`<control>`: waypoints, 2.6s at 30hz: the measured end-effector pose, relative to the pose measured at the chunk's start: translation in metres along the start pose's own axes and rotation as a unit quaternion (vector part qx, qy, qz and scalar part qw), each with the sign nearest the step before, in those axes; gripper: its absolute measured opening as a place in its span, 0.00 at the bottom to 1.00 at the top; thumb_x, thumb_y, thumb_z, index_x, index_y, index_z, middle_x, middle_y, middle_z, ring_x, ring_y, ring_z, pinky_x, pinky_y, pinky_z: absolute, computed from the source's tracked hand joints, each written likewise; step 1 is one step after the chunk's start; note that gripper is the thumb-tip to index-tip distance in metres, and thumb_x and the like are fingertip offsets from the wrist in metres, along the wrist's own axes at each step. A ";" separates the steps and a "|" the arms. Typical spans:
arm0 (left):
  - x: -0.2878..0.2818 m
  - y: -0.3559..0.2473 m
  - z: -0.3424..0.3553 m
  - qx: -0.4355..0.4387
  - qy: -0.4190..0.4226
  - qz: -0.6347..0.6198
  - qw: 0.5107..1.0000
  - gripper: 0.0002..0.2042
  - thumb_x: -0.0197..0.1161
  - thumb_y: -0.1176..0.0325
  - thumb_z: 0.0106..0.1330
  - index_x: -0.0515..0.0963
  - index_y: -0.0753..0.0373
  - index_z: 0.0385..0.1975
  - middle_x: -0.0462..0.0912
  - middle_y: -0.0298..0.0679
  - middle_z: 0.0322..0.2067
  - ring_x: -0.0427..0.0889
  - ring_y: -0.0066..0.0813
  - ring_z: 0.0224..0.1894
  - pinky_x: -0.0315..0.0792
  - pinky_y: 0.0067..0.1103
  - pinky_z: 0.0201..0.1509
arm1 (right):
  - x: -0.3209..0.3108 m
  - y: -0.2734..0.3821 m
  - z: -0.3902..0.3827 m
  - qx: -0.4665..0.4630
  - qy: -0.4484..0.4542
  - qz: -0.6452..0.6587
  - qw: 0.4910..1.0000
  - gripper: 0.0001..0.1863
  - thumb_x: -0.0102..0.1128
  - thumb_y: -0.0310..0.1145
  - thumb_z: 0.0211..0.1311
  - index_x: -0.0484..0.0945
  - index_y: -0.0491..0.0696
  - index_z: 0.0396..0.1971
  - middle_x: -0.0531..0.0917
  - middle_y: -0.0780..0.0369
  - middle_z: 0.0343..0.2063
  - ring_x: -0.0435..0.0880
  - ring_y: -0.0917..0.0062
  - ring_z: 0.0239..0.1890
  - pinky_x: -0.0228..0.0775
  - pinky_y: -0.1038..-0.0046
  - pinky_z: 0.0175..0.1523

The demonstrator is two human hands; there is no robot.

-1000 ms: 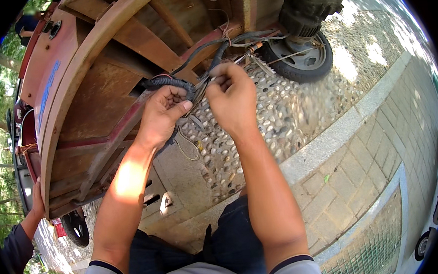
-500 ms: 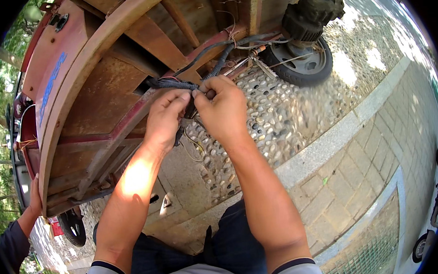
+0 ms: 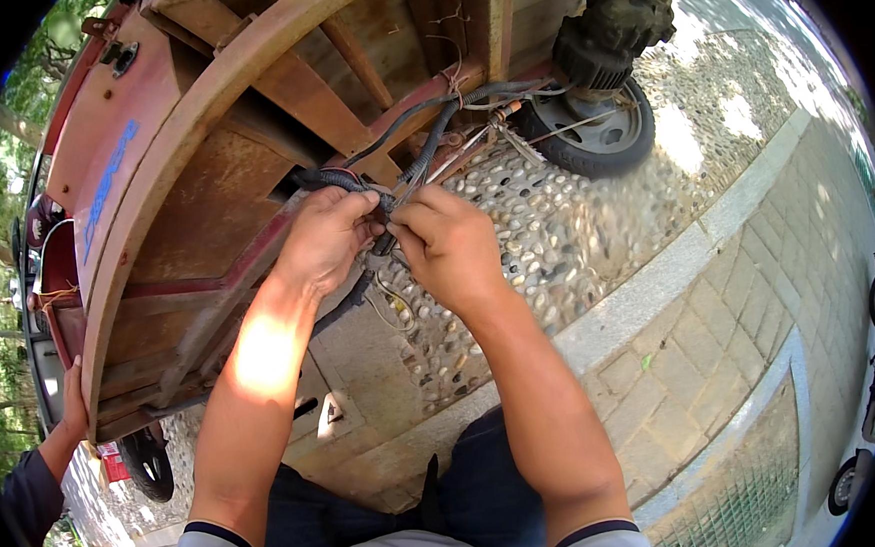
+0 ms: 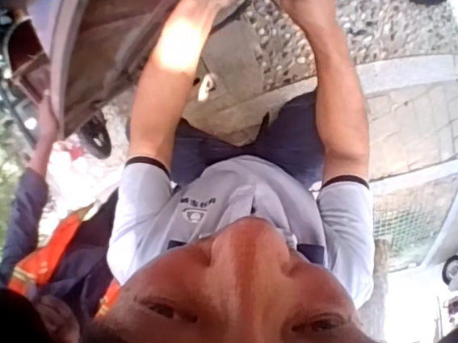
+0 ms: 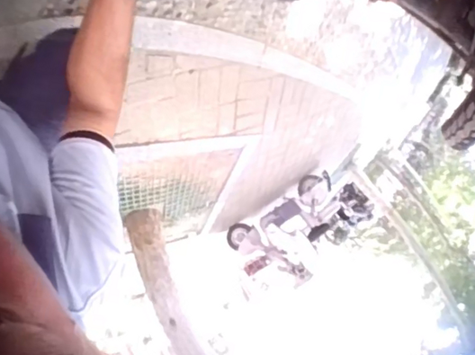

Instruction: The person sits on the ground and works on the wiring harness located under the body of a red three-wheeled vehicle. They use their hands to separate, untangle, and organize a bundle of multi-colored wires and protective tubing.

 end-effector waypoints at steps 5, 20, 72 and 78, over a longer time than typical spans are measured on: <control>0.003 0.000 -0.001 0.022 -0.016 0.016 1.000 0.05 0.57 0.74 0.70 0.80 0.66 0.35 0.84 0.36 0.34 0.80 0.23 0.35 0.74 0.22 0.42 | -0.013 -0.015 0.007 0.092 -0.029 0.044 0.994 0.10 0.72 0.27 0.53 0.87 0.46 0.37 0.80 0.59 0.29 0.83 0.60 0.33 0.76 0.63 0.39; 0.004 -0.027 -0.008 0.027 -0.100 0.256 0.961 0.14 0.61 0.63 0.76 0.84 0.70 0.37 0.84 0.34 0.32 0.80 0.19 0.31 0.77 0.19 0.35 | 0.027 -0.021 0.063 0.033 0.295 -0.136 0.945 0.12 0.64 0.37 0.59 0.85 0.43 0.34 0.86 0.53 0.37 0.86 0.53 0.40 0.77 0.53 0.46; -0.008 -0.015 -0.018 0.058 -0.043 0.093 0.993 0.07 0.58 0.80 0.68 0.82 0.69 0.41 0.84 0.35 0.35 0.78 0.21 0.39 0.73 0.22 0.45 | 0.025 0.005 0.072 0.047 0.285 -0.109 0.951 0.09 0.73 0.30 0.53 0.87 0.46 0.34 0.85 0.55 0.33 0.85 0.55 0.36 0.78 0.58 0.42; -0.017 -0.007 -0.013 0.060 -0.056 0.125 0.989 0.05 0.63 0.74 0.68 0.80 0.69 0.32 0.78 0.31 0.25 0.72 0.18 0.30 0.68 0.23 0.33 | 0.032 -0.002 0.075 0.057 0.302 -0.113 0.945 0.07 0.72 0.30 0.53 0.86 0.44 0.31 0.85 0.55 0.32 0.85 0.55 0.36 0.76 0.59 0.43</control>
Point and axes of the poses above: each hand's wrist, its own z-axis towards the middle knuckle, its own x-axis out of the palm, y = z × x, the point moved 8 cm from there along z, towards the middle knuckle
